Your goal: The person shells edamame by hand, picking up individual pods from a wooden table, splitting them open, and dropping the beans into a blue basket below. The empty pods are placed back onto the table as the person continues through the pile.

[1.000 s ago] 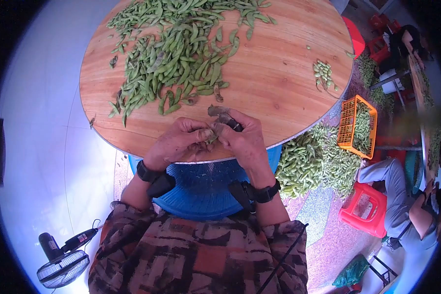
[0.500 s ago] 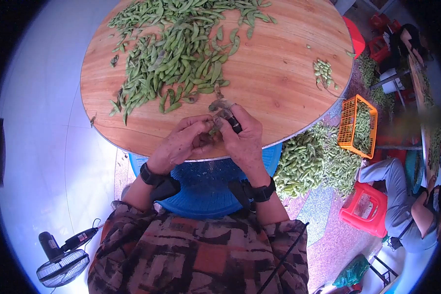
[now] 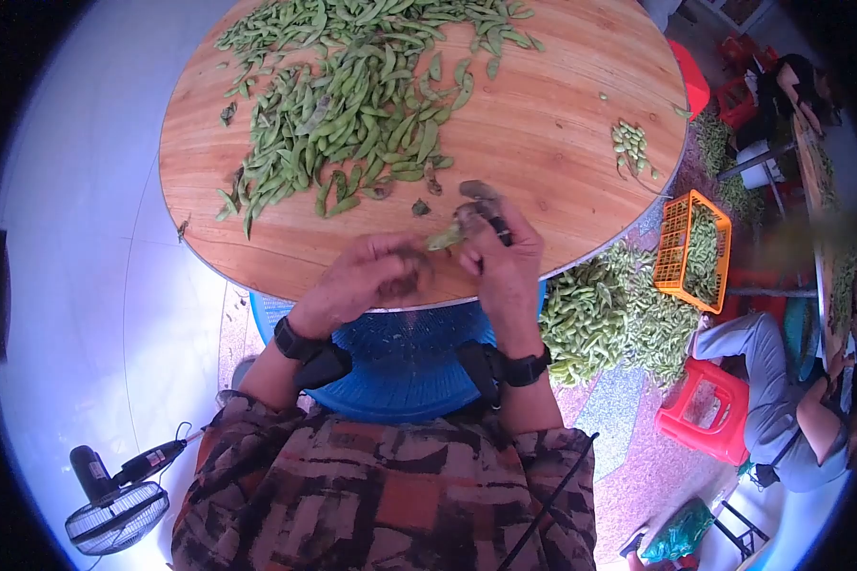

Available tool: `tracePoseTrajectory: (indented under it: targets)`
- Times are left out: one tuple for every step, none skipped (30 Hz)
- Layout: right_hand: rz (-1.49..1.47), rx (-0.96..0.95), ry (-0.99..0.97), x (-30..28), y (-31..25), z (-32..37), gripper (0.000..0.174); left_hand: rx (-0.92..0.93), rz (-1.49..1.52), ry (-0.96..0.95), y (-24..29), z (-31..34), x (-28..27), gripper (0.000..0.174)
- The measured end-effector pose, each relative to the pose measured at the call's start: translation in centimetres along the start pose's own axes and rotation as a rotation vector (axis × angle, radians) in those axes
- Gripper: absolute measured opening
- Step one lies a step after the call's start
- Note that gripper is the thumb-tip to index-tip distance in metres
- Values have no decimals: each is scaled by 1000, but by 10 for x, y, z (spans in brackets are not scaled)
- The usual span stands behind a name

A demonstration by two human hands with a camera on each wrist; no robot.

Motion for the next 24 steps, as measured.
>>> tracePoseTrajectory:
  targets:
    - [-30, -9, 33, -7, -7, 0, 27, -17, -257, -200, 9, 9, 17, 24]
    - [30, -73, 52, -14, -20, 3, 27, -37, -513, -398, 11, 20, 29, 21]
    - [91, -138, 69, -24, -35, 7, 27, -36, -513, -394, 15, 23, 27, 21]
    - [117, -218, 110, -36, -50, 10, 26, 35, -777, -557, 17, 30, 33, 20]
    - [142, -298, 151, -50, -64, 13, 26, 109, -1041, -718, 17, 37, 36, 19]
    - [193, -372, 207, -71, -77, 17, 25, 111, -1043, -713, 22, 39, 31, 19]
    - [243, -446, 262, -93, -88, 21, 25, 216, -1045, -480, 41, 33, 19, 18]
    - [340, -460, 350, -115, -97, 27, 23, 316, -1036, -247, 59, 28, 7, 17]
    - [438, -473, 438, -134, -103, 34, 22, 318, -1039, -243, 65, 21, 3, 17]
    - [437, -475, 432, -145, -106, 36, 22, 484, -1332, 20, 84, 13, -8, 19]
    - [923, -571, 523, -148, -116, 43, 22, 646, -1606, 305, 99, 13, -14, 23]
    - [1415, -652, 603, -142, -120, 48, 22, 646, -1607, 306, 96, 7, -20, 23]
    - [1413, -653, 607, -137, -122, 50, 22, 690, -1651, 353, 92, 0, -25, 23]
    - [1505, -586, 642, -130, -124, 51, 21, 736, -1692, 402, 90, -3, -27, 24]
    - [1596, -517, 676, -123, -123, 51, 21, 739, -1692, 400, 89, -5, -26, 24]
    - [1555, -596, 666, -115, -122, 50, 20, 721, -1701, 452, 88, -5, -27, 21]
    - [1553, -594, 667, -108, -118, 47, 20, 700, -1710, 503, 89, -5, -29, 18]
    - [1461, -628, 598, -98, -114, 43, 20, 700, -1712, 501, 90, -6, -28, 18]
    - [1370, -660, 529, -87, -109, 40, 20, 686, -1709, 489, 89, -7, -28, 17]
    - [1260, -624, 416, -74, -98, 35, 21, 672, -1706, 479, 89, -8, -28, 17]
    - [1147, -588, 304, -57, -86, 30, 22, 672, -1706, 481, 89, -8, -25, 17]
    - [1069, -522, 201, -39, -73, 27, 22, 706, -1690, 481, 88, -7, -20, 17]
    - [990, -456, 101, -21, -61, 25, 22, 741, -1674, 478, 88, -5, -13, 18]
    - [918, -365, 13, -7, -47, 22, 22, 743, -1676, 474, 87, -4, -7, 18]
Point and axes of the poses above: each hand's wrist, its own z-axis away from the middle knuckle, its own x-axis out of the palm, y = z × x, the point moved 6 cm from there along -z, towards the middle knuckle, and after that the axes turned 2 degrees about -z, right-handed, at the moved point
